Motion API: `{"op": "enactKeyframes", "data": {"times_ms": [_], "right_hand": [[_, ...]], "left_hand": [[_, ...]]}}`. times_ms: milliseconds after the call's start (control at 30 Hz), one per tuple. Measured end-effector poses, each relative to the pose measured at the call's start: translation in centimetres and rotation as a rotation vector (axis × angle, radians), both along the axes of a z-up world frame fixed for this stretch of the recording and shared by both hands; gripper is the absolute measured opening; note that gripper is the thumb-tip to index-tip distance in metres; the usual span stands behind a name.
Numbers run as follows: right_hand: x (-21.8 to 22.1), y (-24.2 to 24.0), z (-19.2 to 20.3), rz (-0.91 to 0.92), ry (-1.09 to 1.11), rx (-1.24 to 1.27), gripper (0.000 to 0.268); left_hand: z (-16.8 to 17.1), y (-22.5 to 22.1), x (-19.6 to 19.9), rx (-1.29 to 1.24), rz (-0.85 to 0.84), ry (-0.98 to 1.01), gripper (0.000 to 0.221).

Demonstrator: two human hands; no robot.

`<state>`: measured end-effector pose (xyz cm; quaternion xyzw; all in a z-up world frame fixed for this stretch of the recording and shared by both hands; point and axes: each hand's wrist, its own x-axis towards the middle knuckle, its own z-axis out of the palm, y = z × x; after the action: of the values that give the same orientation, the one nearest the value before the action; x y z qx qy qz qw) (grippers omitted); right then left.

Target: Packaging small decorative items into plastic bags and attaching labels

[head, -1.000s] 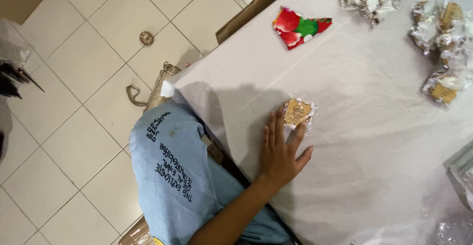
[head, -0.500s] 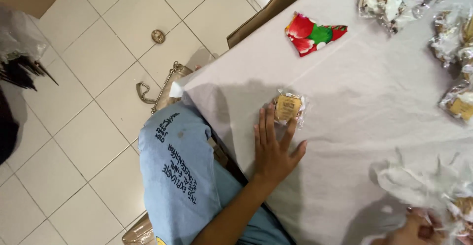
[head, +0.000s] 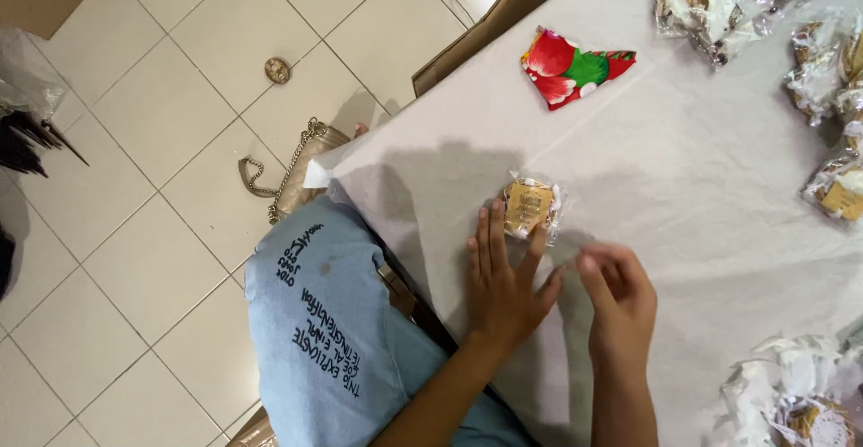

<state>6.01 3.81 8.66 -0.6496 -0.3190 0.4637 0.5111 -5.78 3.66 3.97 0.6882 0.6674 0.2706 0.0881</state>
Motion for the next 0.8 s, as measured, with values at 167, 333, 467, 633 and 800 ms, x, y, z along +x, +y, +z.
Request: {"op": "enactKeyframes", "data": {"times_ms": [167,333,467,633,800], "right_hand": [[0.1,6.2,-0.8,0.392,-0.436,0.166,0.007],[-0.6,8.0,0.6,0.609,-0.588,0.291,0.007],[-0.4,8.1,0.1,0.61,-0.63,0.259,0.008],[0.2,8.1,-1.5,0.64,-0.786,0.175,0.003],[-0.2,8.5,-1.2,0.696,-0.851,0.204,0.009]], "left_hand": [[-0.8,0.4,0.4,0.1,0.067,0.097,0.065],[-0.9,0.4,0.4,0.072,0.059,0.101,0.072],[-1.2,0.5,0.5,0.097,0.075,0.101,0.069],[-1.1,0.6,0.7,0.105,0.092,0.069,0.061],[-0.9,0.6,0.4,0.111,0.069,0.043,0.061]]}}
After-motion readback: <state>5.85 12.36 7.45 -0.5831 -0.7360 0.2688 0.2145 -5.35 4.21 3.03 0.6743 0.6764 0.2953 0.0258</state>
